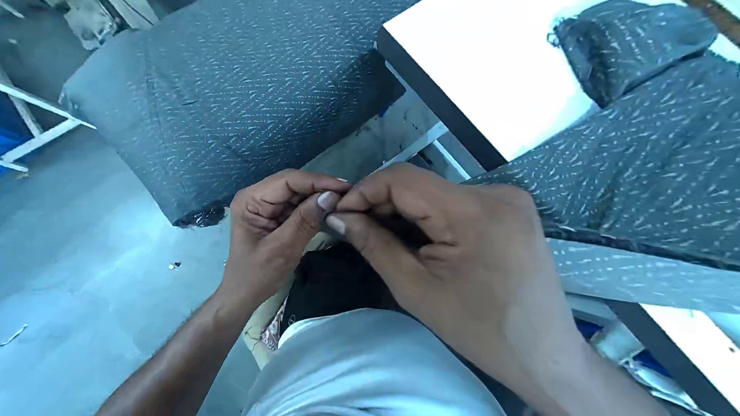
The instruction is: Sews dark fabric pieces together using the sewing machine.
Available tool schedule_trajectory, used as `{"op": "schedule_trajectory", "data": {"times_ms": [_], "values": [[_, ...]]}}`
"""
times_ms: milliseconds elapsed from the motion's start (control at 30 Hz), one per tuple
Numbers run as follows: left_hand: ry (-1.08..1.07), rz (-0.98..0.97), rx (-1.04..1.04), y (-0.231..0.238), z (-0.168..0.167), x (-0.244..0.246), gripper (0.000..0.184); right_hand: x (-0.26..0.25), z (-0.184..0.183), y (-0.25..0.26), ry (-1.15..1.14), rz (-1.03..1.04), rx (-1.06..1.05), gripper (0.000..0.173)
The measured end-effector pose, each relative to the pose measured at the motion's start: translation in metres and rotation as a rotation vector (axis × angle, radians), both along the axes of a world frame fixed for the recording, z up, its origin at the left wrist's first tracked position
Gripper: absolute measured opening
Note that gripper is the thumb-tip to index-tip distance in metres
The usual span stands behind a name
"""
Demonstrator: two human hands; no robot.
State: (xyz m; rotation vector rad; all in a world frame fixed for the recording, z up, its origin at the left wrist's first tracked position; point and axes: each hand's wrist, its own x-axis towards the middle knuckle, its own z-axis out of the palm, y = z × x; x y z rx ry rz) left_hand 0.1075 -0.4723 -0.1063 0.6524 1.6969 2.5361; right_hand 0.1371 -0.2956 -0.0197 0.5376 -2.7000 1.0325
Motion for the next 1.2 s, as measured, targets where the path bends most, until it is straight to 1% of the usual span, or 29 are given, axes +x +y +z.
{"op": "schedule_trajectory", "data": {"times_ms": [100,200,333,467,533,600,700,800,900,1000,1100,1200], "values": [[-0.034,0.005,0.015,0.0,-0.002,-0.001,0.017,-0.005,0.005,-0.001,-0.026,-0.003,-0.012,0.01],[-0.067,-0.019,0.047,0.002,-0.004,-0.001,0.019,-0.008,0.004,0.001,-0.038,-0.008,-0.032,0.006],[-0.05,-0.038,0.018,0.002,-0.002,-0.001,0.023,-0.009,0.001,0.004,-0.042,-0.026,-0.028,0.005],[-0.047,-0.076,-0.002,-0.004,0.002,0.0,0.033,-0.011,-0.002,0.005,-0.041,-0.019,-0.029,0.005],[0.002,-0.098,-0.026,-0.008,0.003,0.001,0.038,-0.012,-0.002,0.006,-0.038,-0.015,-0.032,0.006],[0.072,-0.1,-0.084,-0.011,0.005,0.001,0.033,-0.012,-0.002,0.006,-0.034,-0.01,-0.042,0.007],[0.171,-0.027,-0.172,-0.009,0.006,0.0,0.029,-0.012,-0.003,0.005,-0.006,-0.018,-0.057,0.007],[0.204,-0.005,-0.17,-0.006,0.004,-0.009,0.021,-0.008,-0.004,0.007,0.065,-0.08,-0.035,0.016],[0.219,0.023,-0.182,-0.007,0.007,-0.021,0.016,0.01,-0.002,0.028,0.107,-0.168,0.123,0.021],[0.234,0.019,-0.203,-0.007,0.012,-0.032,0.014,0.029,-0.001,0.071,0.071,-0.227,0.264,0.013],[0.169,-0.063,-0.166,0.002,0.016,-0.038,0.014,0.038,-0.001,0.107,0.023,-0.246,0.264,0.015],[0.054,-0.118,-0.128,0.012,0.018,-0.045,0.013,0.042,-0.002,0.123,-0.003,-0.288,0.196,0.013]]}}
